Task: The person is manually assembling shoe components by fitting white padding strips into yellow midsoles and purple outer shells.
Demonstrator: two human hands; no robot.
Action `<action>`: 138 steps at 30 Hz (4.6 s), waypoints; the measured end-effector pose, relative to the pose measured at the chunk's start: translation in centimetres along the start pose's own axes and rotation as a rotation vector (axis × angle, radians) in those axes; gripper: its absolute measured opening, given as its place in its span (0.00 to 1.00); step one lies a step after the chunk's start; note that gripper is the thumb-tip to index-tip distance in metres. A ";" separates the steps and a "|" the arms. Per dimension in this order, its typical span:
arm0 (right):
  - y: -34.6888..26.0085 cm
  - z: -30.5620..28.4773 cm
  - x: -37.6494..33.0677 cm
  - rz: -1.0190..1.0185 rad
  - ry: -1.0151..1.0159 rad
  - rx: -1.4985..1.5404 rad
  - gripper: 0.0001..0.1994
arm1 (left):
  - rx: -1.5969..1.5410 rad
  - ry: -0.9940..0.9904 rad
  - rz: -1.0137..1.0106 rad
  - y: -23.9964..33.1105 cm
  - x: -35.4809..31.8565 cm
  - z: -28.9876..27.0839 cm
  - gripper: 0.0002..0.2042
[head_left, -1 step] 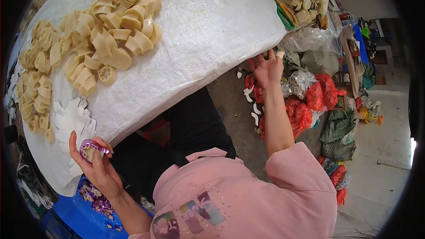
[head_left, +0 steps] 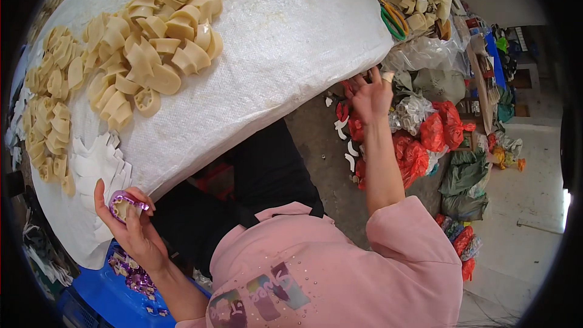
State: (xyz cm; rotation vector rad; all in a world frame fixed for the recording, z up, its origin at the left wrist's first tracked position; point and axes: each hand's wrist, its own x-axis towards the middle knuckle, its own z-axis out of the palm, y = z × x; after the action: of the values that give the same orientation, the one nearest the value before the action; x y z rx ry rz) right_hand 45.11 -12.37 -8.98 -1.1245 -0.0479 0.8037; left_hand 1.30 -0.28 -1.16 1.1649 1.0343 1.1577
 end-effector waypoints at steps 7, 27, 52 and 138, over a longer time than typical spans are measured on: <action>-4.7 -1.8 -3.2 -0.299 0.117 -0.223 0.30 | -0.020 -0.051 0.027 -0.2 0.3 -0.4 0.25; 11.1 -0.5 -10.5 -0.083 -0.335 -1.188 0.26 | 0.023 -0.158 0.126 0.4 -0.7 0.4 0.36; 4.1 10.3 -14.0 -0.549 -1.147 -1.726 0.16 | 0.237 -0.101 0.095 0.4 -1.9 -0.7 0.34; 12.0 21.3 -16.9 -0.108 -0.836 -0.491 0.10 | 0.705 0.105 0.608 -1.9 -1.1 3.7 0.25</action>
State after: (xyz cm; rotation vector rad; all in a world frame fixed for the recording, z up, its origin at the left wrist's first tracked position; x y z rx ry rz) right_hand 17.40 -3.51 -3.01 -1.1500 -1.0407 1.1520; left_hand 5.03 -1.92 -2.58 2.0971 1.2585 1.3655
